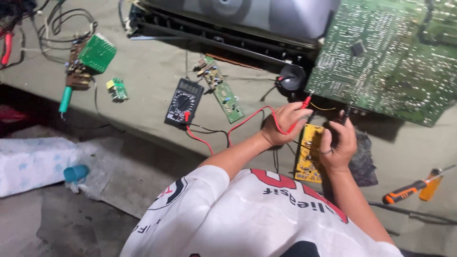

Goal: Testing electronic components on various circuit boards using a digital multimeter.

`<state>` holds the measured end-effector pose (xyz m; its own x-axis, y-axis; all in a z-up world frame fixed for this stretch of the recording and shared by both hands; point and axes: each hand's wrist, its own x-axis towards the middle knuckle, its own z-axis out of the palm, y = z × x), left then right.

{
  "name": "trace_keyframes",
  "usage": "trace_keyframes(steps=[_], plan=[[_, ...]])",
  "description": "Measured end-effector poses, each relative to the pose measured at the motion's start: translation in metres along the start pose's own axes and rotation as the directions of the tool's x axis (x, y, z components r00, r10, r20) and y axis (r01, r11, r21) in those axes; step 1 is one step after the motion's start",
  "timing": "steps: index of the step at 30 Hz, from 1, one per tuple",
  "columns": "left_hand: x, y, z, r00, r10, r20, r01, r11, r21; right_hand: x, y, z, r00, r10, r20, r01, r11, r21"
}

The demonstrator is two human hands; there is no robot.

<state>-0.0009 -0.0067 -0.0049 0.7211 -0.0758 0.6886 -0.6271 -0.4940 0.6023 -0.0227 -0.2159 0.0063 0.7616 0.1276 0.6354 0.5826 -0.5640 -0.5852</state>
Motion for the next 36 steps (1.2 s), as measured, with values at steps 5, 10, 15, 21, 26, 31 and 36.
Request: trace_keyframes(steps=[5, 10, 15, 21, 26, 31, 36], plan=[[-0.001, -0.001, 0.001, 1.000, -0.006, -0.010, 0.006, 1.000, 0.000, 0.005, -0.004, 0.001, 0.999, -0.028, 0.017, 0.028, 1.000, 0.004], [-0.003, -0.003, 0.005, 1.000, -0.007, -0.023, 0.007, 1.000, -0.004, 0.001, -0.002, 0.002, 1.000, -0.022, 0.017, 0.022, 1.000, -0.020], [-0.004, -0.003, 0.006, 1.000, -0.022, -0.005, 0.022, 1.000, -0.022, 0.006, -0.008, 0.000, 0.999, -0.023, 0.023, 0.023, 1.000, -0.017], [-0.002, -0.002, 0.002, 1.000, -0.026, 0.004, 0.026, 0.999, -0.025, 0.003, -0.004, 0.001, 0.999, -0.032, 0.024, 0.032, 0.999, -0.023], [-0.003, -0.003, 0.003, 1.000, -0.023, 0.012, 0.023, 0.999, -0.023, 0.004, -0.006, 0.001, 1.000, -0.025, 0.018, 0.025, 0.999, -0.020], [-0.001, -0.003, -0.001, 1.000, -0.010, 0.012, 0.011, 1.000, -0.029, -0.001, -0.001, 0.003, 1.000, -0.004, 0.018, 0.004, 1.000, -0.027], [0.004, 0.001, -0.003, 1.000, -0.010, 0.014, 0.011, 0.999, -0.031, -0.007, 0.008, 0.004, 1.000, 0.002, 0.001, -0.002, 0.999, -0.042]])
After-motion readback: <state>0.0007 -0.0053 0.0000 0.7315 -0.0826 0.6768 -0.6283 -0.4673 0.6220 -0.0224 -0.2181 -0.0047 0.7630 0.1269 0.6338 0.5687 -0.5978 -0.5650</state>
